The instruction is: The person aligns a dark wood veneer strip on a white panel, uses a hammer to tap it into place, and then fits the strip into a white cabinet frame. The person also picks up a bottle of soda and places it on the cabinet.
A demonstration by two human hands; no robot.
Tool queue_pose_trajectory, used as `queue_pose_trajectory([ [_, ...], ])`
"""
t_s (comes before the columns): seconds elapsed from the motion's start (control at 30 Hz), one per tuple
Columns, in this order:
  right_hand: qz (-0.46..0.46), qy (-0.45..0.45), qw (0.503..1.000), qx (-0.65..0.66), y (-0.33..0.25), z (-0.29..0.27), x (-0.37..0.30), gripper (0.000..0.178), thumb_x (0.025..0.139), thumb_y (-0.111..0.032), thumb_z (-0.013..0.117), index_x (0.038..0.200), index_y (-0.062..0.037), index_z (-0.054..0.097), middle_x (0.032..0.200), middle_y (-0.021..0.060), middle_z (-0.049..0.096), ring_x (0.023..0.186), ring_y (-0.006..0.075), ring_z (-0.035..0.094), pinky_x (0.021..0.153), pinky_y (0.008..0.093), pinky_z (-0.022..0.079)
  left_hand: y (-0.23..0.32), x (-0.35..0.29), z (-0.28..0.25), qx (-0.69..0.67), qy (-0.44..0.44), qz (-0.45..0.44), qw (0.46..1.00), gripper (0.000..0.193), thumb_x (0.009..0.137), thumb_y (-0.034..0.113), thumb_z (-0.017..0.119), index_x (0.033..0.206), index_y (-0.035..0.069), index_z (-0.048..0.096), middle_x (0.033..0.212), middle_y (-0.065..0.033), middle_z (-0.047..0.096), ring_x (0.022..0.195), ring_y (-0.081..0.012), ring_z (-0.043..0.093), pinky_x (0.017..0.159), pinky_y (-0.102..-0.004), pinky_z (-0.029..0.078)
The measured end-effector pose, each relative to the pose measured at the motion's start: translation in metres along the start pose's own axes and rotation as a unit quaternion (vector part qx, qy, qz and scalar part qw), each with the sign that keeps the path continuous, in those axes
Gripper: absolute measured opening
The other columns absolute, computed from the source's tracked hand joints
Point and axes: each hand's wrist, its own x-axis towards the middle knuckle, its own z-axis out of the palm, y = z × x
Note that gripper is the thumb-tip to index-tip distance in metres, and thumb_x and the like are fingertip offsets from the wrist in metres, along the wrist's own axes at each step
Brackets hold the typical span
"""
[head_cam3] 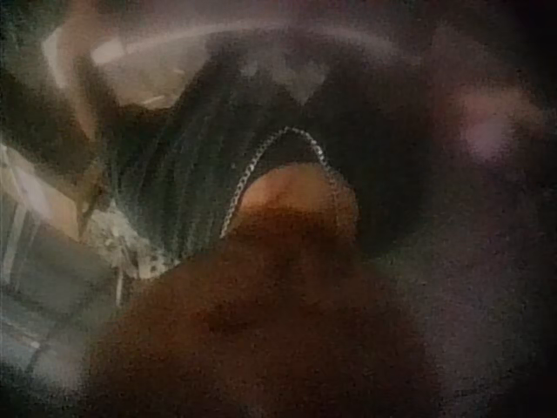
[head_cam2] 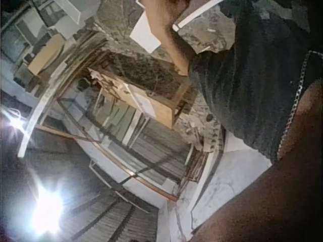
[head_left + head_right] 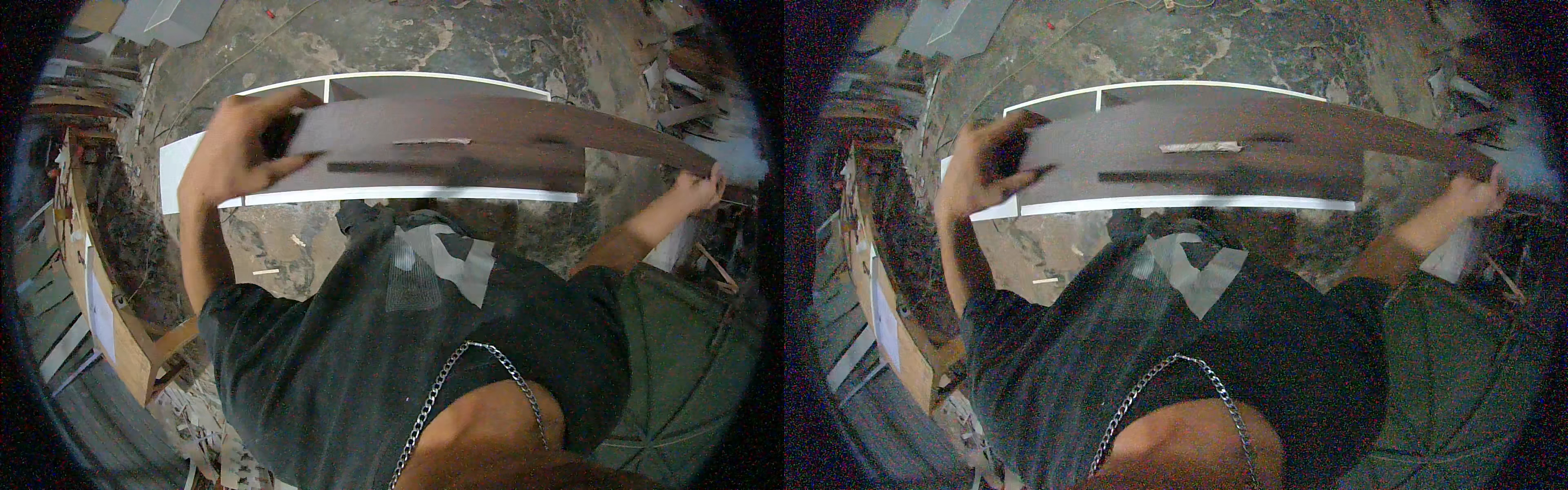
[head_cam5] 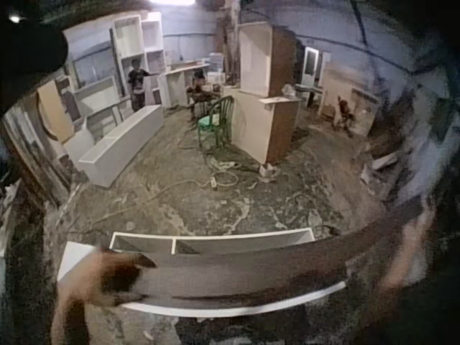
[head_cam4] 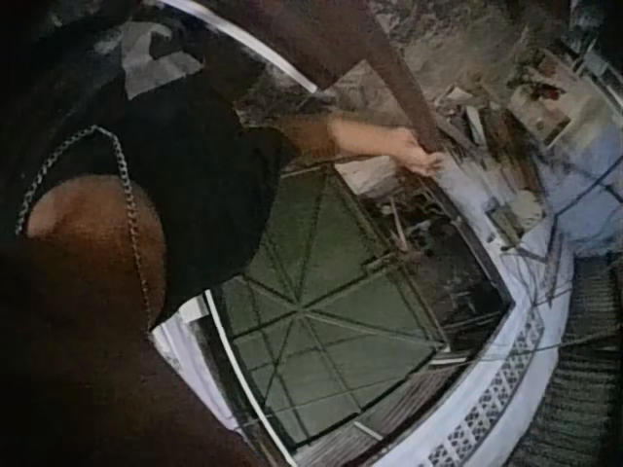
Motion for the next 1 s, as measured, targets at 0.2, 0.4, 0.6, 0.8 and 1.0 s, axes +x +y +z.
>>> queue_pose_trajectory([
  [0.2, 0.009, 0.069, 0.996, -0.052, 0.053, -0.025, 0.028, 0.038, 0.067, -0.009, 0.08, 0.103, -0.0099, 0.067, 0.101, 0.0139, 0.063, 0.09, 0.0285, 0.059, 0.068, 0.0436, 0.056, -0.07, -0.043, -0.012, 0.128, 0.244, -0.021, 0.961, 0.053, 0.058, 0.0, 0.074, 0.109, 0.012, 0.065, 0.08, -0.0073, 0.062, 0.074, -0.0203, 0.059, 0.071, -0.0314, 0.049],
  [0.4, 0.412, 0.154, 0.854, 0.278, 0.04, -0.022, 0.045, 0.04, 0.066, -0.005, 0.079, 0.104, -0.0103, 0.067, 0.111, 0.0131, 0.058, 0.093, 0.0262, 0.056, 0.069, 0.0422, 0.056, -0.08, -0.062, -0.007, 0.199, 0.328, -0.118, 0.916, 0.053, 0.061, -0.002, 0.077, 0.111, 0.017, 0.068, 0.085, -0.0056, 0.066, 0.082, -0.0182, 0.064, 0.073, -0.0304, 0.051],
  [0.6, 0.366, 0.194, 0.881, 0.231, 0.06, -0.033, 0.051, 0.042, 0.062, 0.003, 0.079, 0.1, -0.0096, 0.063, 0.107, 0.0136, 0.06, 0.089, 0.0268, 0.057, 0.066, 0.0448, 0.055, -0.085, -0.062, -0.006, 0.194, 0.349, -0.054, 0.915, 0.048, 0.065, 0.0, 0.076, 0.109, 0.015, 0.068, 0.081, -0.0053, 0.066, 0.073, -0.0155, 0.065, 0.067, -0.028, 0.052],
  [0.8, 0.327, 0.183, 0.904, 0.205, 0.082, -0.024, 0.046, 0.044, 0.06, 0.01, 0.078, 0.096, -0.0095, 0.06, 0.104, 0.0142, 0.06, 0.086, 0.028, 0.058, 0.064, 0.0472, 0.053, -0.067, -0.064, -0.007, 0.196, 0.355, -0.081, 0.91, 0.042, 0.065, 0.0, 0.077, 0.104, 0.014, 0.07, 0.078, -0.005, 0.066, 0.068, -0.0136, 0.063, 0.063, -0.0268, 0.051],
  [1.0, 0.342, 0.195, 0.885, 0.249, 0.064, -0.019, 0.042, 0.044, 0.063, 0.014, 0.07, 0.096, -0.0111, 0.058, 0.103, 0.0147, 0.059, 0.087, 0.0299, 0.056, 0.063, 0.0474, 0.052, -0.066, -0.065, -0.007, 0.196, 0.36, -0.074, 0.909, 0.041, 0.063, 0.0, 0.079, 0.101, 0.013, 0.071, 0.078, -0.0052, 0.066, 0.066, -0.0133, 0.062, 0.061, -0.026, 0.05],
])
